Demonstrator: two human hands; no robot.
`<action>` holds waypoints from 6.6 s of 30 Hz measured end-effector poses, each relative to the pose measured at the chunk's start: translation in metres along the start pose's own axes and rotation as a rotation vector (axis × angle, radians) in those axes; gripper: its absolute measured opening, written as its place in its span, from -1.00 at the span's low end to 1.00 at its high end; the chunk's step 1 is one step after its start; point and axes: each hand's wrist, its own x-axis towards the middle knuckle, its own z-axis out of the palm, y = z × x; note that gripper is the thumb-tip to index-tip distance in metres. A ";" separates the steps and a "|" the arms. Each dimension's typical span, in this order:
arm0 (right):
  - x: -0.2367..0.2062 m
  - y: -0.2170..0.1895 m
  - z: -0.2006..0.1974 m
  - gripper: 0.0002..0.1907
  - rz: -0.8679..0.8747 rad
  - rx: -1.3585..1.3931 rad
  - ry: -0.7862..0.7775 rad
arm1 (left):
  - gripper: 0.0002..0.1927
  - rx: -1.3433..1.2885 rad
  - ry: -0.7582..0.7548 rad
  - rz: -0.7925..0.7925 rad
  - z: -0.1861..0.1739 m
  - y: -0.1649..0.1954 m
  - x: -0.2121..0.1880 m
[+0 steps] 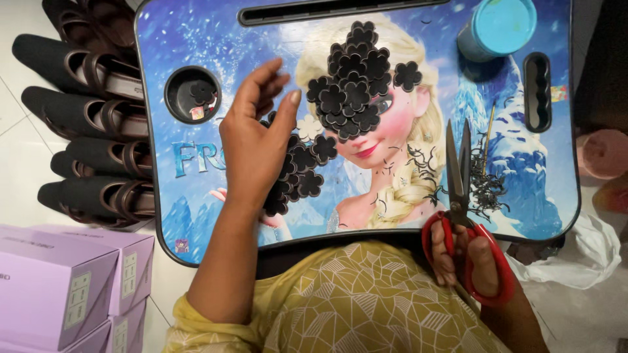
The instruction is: The person sits on the floor with a lap tray and uses scissors to trim the edges of small black flower-shaped fabric pieces, placing trimmed pieces on the tray and discarding scraps to the side, working through the pieces one at a time.
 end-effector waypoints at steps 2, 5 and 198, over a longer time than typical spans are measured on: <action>0.002 0.000 -0.003 -0.11 0.005 0.030 -0.016 | -0.65 0.152 -0.110 -0.092 -0.012 -0.002 -0.011; 0.005 -0.009 -0.001 -0.13 -0.007 -0.063 0.003 | -0.67 0.424 -0.181 0.122 -0.019 -0.005 -0.028; 0.003 -0.040 0.087 0.15 0.028 -0.584 -0.189 | -0.74 -0.691 -0.531 -0.430 0.050 -0.018 -0.138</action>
